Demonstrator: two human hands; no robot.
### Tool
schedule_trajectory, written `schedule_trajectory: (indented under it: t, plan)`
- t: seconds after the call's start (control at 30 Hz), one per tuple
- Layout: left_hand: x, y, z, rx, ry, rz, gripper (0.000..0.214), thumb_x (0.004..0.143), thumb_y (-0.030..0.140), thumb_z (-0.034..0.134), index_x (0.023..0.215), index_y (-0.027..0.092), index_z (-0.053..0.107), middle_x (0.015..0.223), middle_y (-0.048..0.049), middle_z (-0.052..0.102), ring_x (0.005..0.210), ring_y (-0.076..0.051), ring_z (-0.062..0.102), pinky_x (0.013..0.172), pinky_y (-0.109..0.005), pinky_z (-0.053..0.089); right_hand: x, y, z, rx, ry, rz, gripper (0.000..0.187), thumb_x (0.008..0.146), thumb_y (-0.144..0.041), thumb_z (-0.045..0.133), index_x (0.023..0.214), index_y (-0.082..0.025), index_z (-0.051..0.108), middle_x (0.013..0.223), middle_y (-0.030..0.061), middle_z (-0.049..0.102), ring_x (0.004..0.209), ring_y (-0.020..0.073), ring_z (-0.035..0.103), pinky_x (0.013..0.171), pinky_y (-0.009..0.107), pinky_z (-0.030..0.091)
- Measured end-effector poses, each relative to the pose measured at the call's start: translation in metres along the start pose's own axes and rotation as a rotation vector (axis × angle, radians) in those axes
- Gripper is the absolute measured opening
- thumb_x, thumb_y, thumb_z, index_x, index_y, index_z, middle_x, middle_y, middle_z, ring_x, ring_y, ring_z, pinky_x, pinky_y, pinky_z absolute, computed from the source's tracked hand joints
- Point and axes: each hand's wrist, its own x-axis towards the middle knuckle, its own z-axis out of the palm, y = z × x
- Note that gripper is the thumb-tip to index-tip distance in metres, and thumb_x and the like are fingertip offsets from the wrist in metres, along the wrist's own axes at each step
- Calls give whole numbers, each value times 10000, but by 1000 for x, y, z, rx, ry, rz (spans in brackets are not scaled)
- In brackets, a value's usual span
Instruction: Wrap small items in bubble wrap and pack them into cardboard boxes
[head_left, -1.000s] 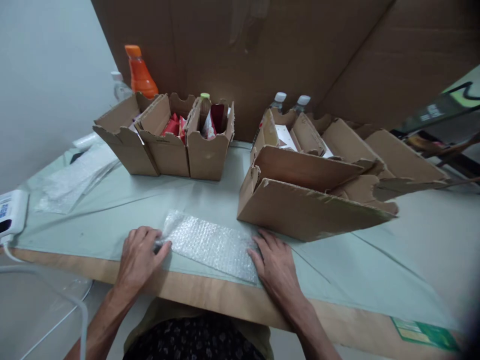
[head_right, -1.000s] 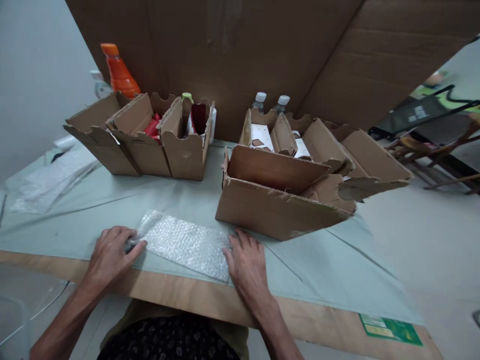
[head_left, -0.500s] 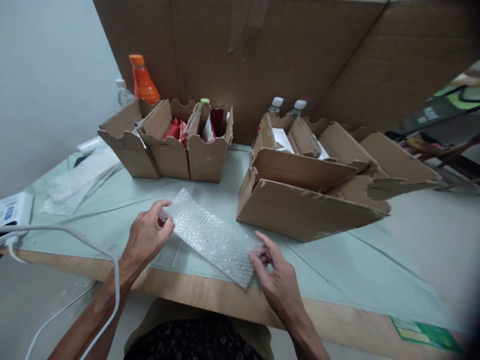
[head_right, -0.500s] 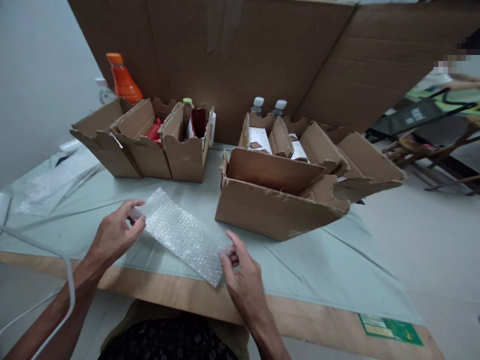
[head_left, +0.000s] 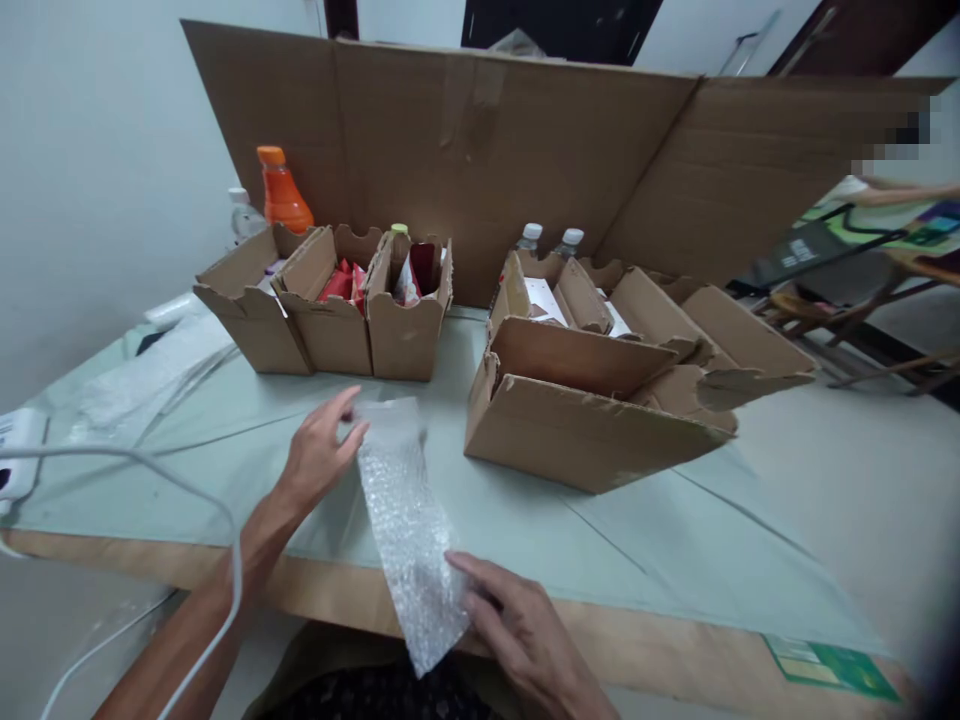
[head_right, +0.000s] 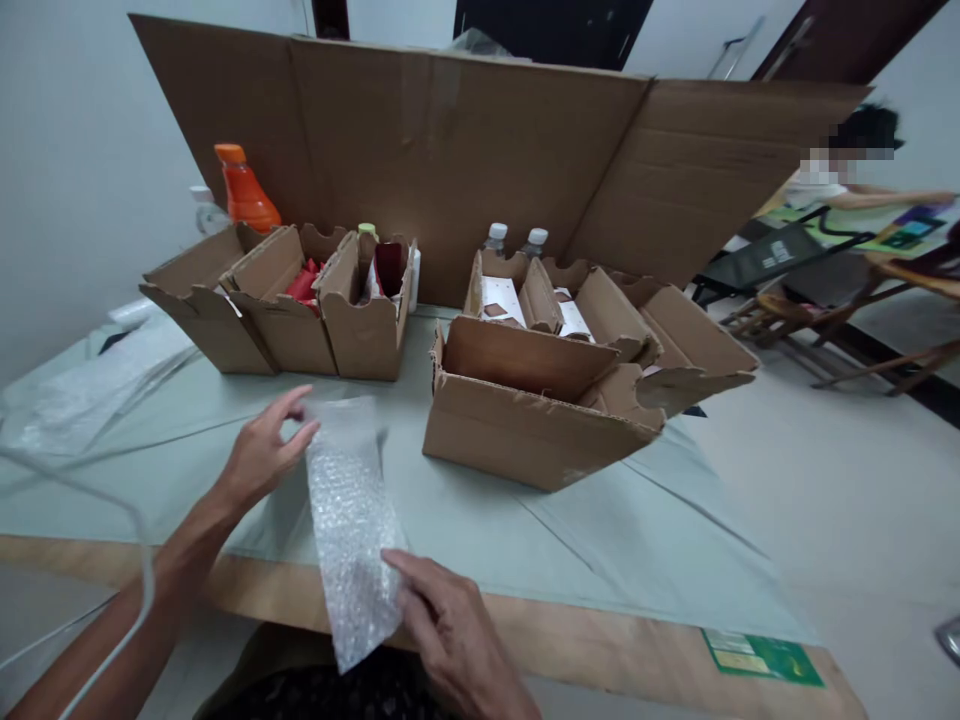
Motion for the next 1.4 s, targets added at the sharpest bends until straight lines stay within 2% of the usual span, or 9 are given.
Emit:
schedule_trajectory:
  t: [0.1, 0.27, 0.4, 0.6, 0.77, 0.93, 1.13, 1.27, 1.4]
  plan:
    - [-9, 9, 3, -18, -64, 196, 593, 865, 249, 555, 1448, 170, 483, 1411, -157, 596, 1319, -313, 542, 1118, -536, 432, -5, 4, 17, 116, -12, 72, 303, 993, -383, 533, 1173, -274, 749, 1079, 74, 760, 949, 215, 692, 876, 355, 539]
    - [-105, 19, -30, -60, -281, 324, 683, 830, 84, 504, 1483, 277, 446, 1645, -95, 333, 1539, -331, 254, 1174, -585, 388, -1, 1, 22, 436, 5, 257, 444, 943, -566, 587, 1196, -224, 710, 774, 27, 681, 670, 157, 601, 641, 280, 489]
    - [-157, 29, -26, -85, -273, 352, 719, 815, 132, 608, 1502, 234, 422, 1531, -135, 498, 1464, -346, 391, 1157, -606, 406, 8, -6, 21, 547, 28, 248, 451, 926, -569, 623, 1164, -195, 710, 686, -9, 619, 623, 126, 567, 639, 265, 473]
    - [-133, 26, 12, -202, -97, 50, 289, 942, 184, 536, 1207, 217, 647, 936, -51, 749, 868, -194, 709, 797, -340, 592, 9, -6, 22, 494, 106, 90, 461, 984, -430, 567, 1405, -243, 554, 1065, 102, 744, 797, 177, 705, 685, 310, 570]
    - [-115, 21, 13, -180, -199, -173, 452, 928, 309, 525, 1356, 168, 564, 774, 8, 682, 695, -159, 666, 703, -296, 565, 24, -6, 14, -178, 170, -328, 339, 978, -168, 521, 1282, -255, 642, 1235, 103, 721, 1134, 240, 665, 944, 431, 567]
    - [-119, 20, 16, -76, -138, -124, 505, 929, 268, 512, 1419, 150, 502, 801, -6, 658, 731, -188, 645, 745, -349, 563, 64, -1, 21, -701, 6, -542, 344, 925, -73, 530, 1218, -180, 673, 1368, 140, 665, 1285, 339, 574, 920, 500, 544]
    - [-134, 24, -1, 5, 11, 171, 536, 909, 239, 632, 1424, 185, 495, 1327, -165, 613, 1223, -303, 577, 1018, -484, 503, 76, -7, 16, -667, -56, -585, 344, 931, -40, 508, 1171, -212, 684, 1239, 93, 734, 1181, 279, 626, 948, 467, 476]
    - [-137, 22, -4, -89, -54, 232, 271, 934, 137, 574, 1183, 218, 644, 1029, -70, 741, 994, -236, 666, 895, -416, 539, 74, -19, 10, -524, -145, -465, 295, 995, -116, 491, 1186, -248, 672, 1058, 36, 768, 956, 204, 673, 904, 388, 498]
    - [-124, 14, 3, -131, -55, 36, 211, 948, 206, 560, 1117, 195, 686, 896, -55, 750, 799, -200, 689, 728, -337, 560, 76, -16, 11, -573, 110, -480, 286, 1013, -195, 484, 1239, -214, 658, 1154, 100, 733, 1026, 247, 652, 889, 417, 515]
